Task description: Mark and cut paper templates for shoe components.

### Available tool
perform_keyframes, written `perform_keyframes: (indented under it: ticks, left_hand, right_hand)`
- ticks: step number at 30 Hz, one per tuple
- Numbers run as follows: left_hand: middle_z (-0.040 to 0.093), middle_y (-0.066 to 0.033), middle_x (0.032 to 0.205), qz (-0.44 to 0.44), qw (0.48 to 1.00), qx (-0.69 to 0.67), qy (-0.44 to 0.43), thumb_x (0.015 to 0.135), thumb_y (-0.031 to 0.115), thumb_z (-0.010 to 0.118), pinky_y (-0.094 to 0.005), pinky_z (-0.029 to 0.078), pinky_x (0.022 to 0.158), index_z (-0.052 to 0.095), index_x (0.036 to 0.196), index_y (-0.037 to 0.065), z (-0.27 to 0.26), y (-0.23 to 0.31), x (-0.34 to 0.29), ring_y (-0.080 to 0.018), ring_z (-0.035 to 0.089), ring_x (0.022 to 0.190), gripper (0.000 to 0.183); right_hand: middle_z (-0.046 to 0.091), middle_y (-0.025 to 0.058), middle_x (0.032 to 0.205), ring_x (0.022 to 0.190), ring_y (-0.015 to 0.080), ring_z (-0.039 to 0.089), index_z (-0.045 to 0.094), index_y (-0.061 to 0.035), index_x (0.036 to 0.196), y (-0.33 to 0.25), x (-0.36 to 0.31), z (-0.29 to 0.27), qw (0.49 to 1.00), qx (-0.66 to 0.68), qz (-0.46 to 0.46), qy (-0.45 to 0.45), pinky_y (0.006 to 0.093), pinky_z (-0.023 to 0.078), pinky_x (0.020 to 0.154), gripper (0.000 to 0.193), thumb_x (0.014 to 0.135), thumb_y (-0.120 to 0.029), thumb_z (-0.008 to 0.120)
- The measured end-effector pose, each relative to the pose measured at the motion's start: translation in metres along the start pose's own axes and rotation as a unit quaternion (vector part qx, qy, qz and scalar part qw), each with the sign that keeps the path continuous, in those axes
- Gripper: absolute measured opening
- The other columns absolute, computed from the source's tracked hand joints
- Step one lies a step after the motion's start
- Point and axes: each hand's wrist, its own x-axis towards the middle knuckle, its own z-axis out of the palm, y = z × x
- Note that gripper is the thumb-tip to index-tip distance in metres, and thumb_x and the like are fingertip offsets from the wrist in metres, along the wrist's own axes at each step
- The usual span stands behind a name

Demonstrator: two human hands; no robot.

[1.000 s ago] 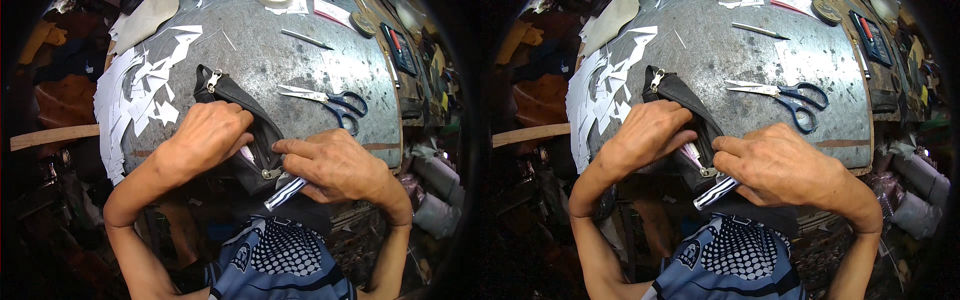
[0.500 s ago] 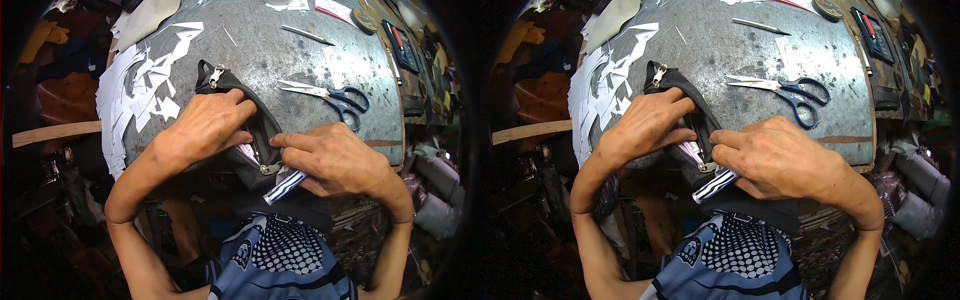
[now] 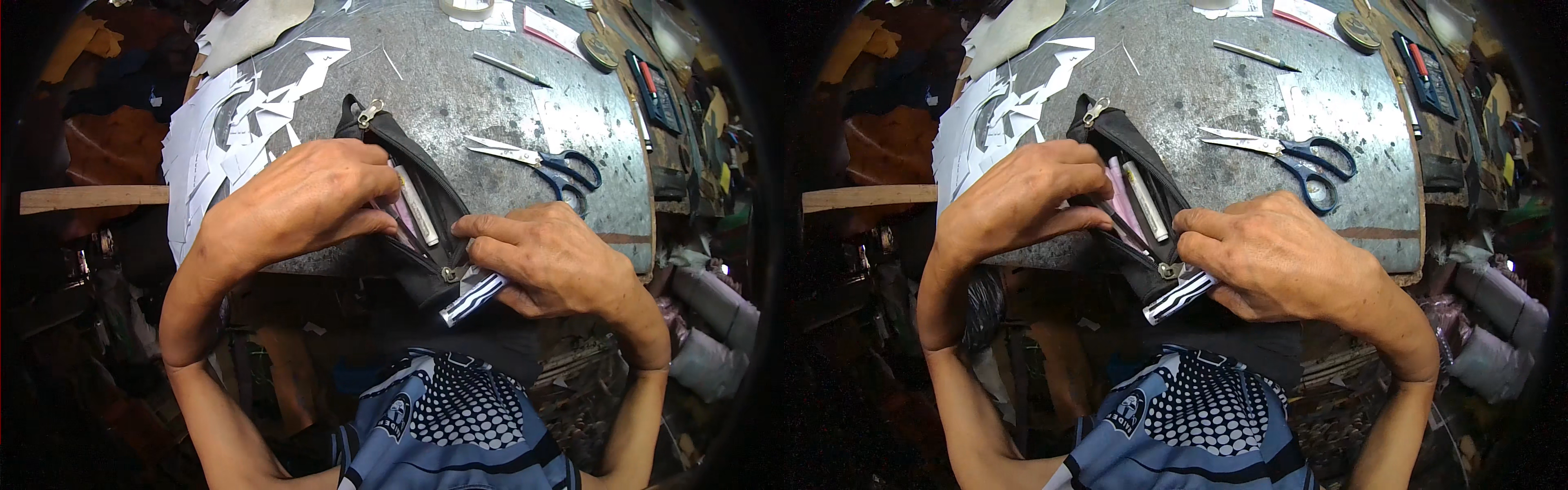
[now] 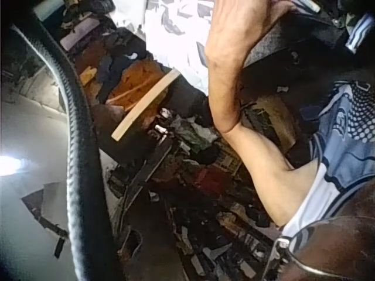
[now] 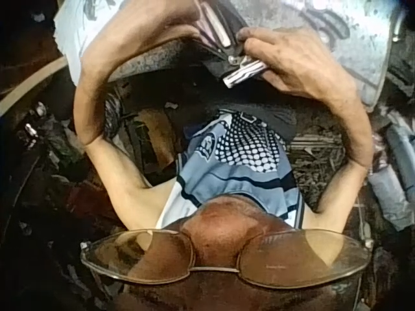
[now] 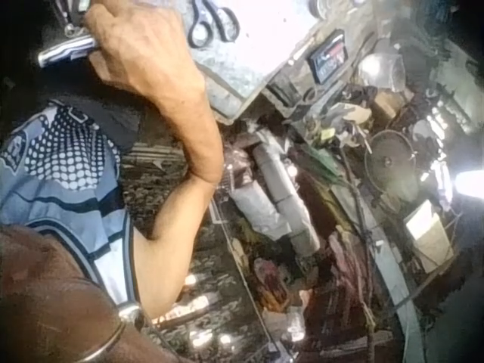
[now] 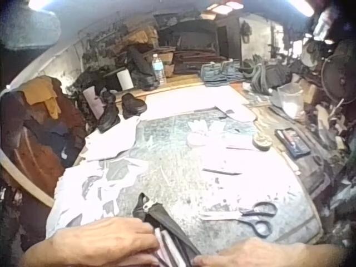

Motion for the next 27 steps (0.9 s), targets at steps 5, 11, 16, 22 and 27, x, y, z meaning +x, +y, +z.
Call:
perform_keyframes:
  ticks: [5,11,16,22,27]
  left_hand:
    - [0.064,-0.0106,0.084,-0.005,0.999,0.026,0.027,0.081,0.012,0.072,-0.0387,0.05,0.071,0.065,0.093,0.003,-0.009,0.001,-0.011,-0.0287,0.063,0.083,0.017]
    - [0.07,-0.0109,0.086,-0.027,0.988,-0.062,0.138,0.082,0.007,0.072,-0.0324,0.052,0.071,0.067,0.097,0.0,-0.017,-0.01,-0.036,-0.0195,0.068,0.077,0.017]
    - [0.069,-0.008,0.084,-0.07,0.971,-0.127,0.191,0.081,0.003,0.072,-0.0277,0.051,0.071,0.067,0.096,0.0,-0.021,-0.007,-0.062,-0.0151,0.065,0.077,0.017]
    - [0.068,-0.0045,0.086,-0.148,0.913,-0.28,0.257,0.084,0.005,0.072,-0.0227,0.049,0.069,0.068,0.097,-0.002,-0.004,-0.01,-0.07,-0.0099,0.063,0.075,0.016]
    - [0.066,-0.0055,0.082,-0.153,0.864,-0.362,0.315,0.087,0.006,0.07,-0.0208,0.049,0.068,0.067,0.1,-0.002,-0.004,-0.009,-0.08,-0.0096,0.062,0.074,0.016]
  right_hand:
    - [0.06,0.0127,0.111,0.08,0.0289,0.067,0.055,-0.003,0.097,-0.006,0.001,-0.005,1.0,-0.009,0.01,-0.026,0.04,0.053,0.066,0.035,0.068,-0.013,0.073]
    - [0.059,0.0112,0.112,0.082,0.0274,0.066,0.053,-0.0044,0.094,-0.011,0.001,-0.006,1.0,-0.006,-0.003,-0.003,0.0396,0.053,0.065,0.033,0.069,-0.014,0.072]
    - [0.06,0.008,0.098,0.069,0.0202,0.062,0.054,-0.0058,0.09,-0.011,-0.007,-0.016,0.996,0.019,0.014,0.082,0.0329,0.05,0.057,0.026,0.068,-0.011,0.067]
    - [0.058,0.0125,0.06,0.052,0.0252,0.058,0.058,-0.0006,0.078,-0.01,0.011,-0.013,0.938,0.147,0.181,0.254,0.0366,0.047,0.052,0.012,0.069,-0.008,0.058]
    - [0.062,0.0204,0.064,0.063,0.0395,0.064,0.063,-0.0006,0.079,-0.018,0.048,-0.009,0.959,0.03,0.222,0.175,0.0482,0.051,0.062,0.015,0.069,-0.012,0.061]
